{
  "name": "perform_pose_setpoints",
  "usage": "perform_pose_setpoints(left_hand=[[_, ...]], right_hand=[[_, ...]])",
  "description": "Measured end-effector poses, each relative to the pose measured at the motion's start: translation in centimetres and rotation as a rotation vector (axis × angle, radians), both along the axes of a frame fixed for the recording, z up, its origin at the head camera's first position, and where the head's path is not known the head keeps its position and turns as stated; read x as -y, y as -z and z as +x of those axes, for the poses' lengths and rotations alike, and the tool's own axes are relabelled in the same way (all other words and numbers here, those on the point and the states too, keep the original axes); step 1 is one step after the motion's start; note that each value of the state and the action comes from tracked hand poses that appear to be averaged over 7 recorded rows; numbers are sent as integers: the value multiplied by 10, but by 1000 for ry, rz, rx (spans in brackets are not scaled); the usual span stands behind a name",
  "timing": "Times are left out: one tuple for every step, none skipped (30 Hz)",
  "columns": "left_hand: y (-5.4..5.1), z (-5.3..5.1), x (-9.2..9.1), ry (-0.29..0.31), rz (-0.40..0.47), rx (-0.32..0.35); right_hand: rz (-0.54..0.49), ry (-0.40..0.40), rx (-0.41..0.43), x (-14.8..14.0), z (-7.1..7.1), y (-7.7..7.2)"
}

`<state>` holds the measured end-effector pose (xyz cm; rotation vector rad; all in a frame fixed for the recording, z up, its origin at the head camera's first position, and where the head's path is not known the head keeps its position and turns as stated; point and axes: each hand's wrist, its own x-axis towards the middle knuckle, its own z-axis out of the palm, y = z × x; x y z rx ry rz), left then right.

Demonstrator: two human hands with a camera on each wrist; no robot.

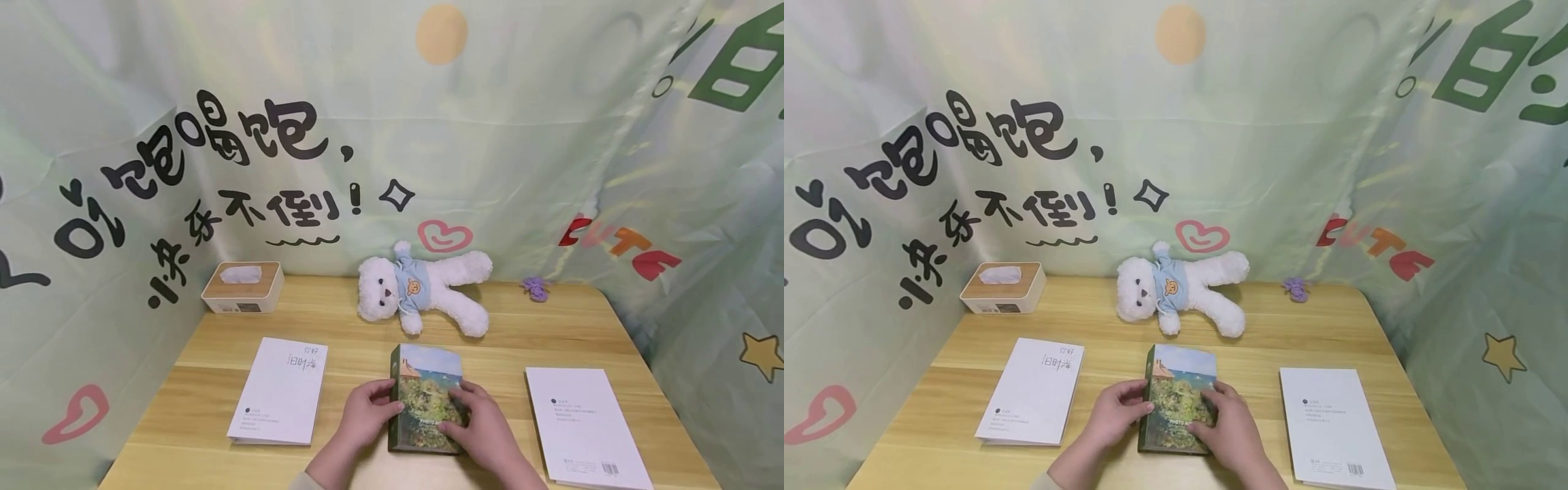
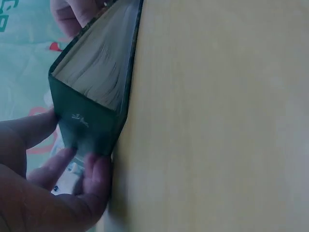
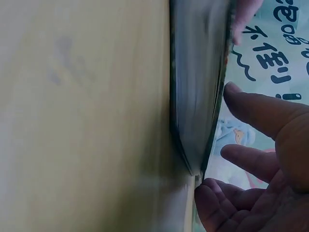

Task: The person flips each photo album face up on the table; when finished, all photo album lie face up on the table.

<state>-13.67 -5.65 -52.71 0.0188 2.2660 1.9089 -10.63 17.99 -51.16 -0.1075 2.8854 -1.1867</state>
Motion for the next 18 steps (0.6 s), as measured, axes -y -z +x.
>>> perform_pose_setpoints(left_hand=[[1, 0, 0, 4, 8, 1], [1, 0, 1, 5, 12, -1], [2, -1, 1, 7, 14, -3], [1, -1, 1, 7, 14, -5], [1, -2, 1, 8, 14, -6], [0, -3, 1, 8, 14, -6], [0, -3, 1, 8, 14, -6], [-1, -3, 1, 9, 13, -8], [-1, -4, 1, 10, 12, -11], [-2, -3, 1, 10, 11, -13], [-2, -3, 2, 11, 13, -15], [-2, -3, 2, 10, 15, -18], [-2, -3, 2, 11, 15, -20], [-2, -3, 3, 12, 14, -22], [-2, -3, 3, 13, 13, -22], [-2, -3, 3, 13, 10, -21], [-2, -3, 3, 14, 8, -21], [-2, -3, 3, 13, 7, -20]], right_hand=[[6, -1, -6, 1, 0, 0], [11, -2, -8, 2, 1, 0], [16, -3, -10, 3, 1, 0], [23, -3, -9, 3, 1, -1], [29, -3, -8, 4, 1, -1], [34, -4, -7, 4, 1, -2], [38, -3, -6, 4, 1, -2], [43, -5, -4, 4, 1, -2], [44, -6, -3, 5, 1, -2], [43, -9, -1, 5, 1, -2], [41, -14, 1, 5, 1, -1], [37, -17, 4, 6, 2, -1], [33, -20, 6, 6, 2, 0], [28, -22, 9, 6, 2, 0], [23, -22, 11, 6, 1, 1], [20, -21, 11, 7, 1, 1], [17, -19, 11, 6, 1, 1], [13, -19, 8, 6, 0, 2]])
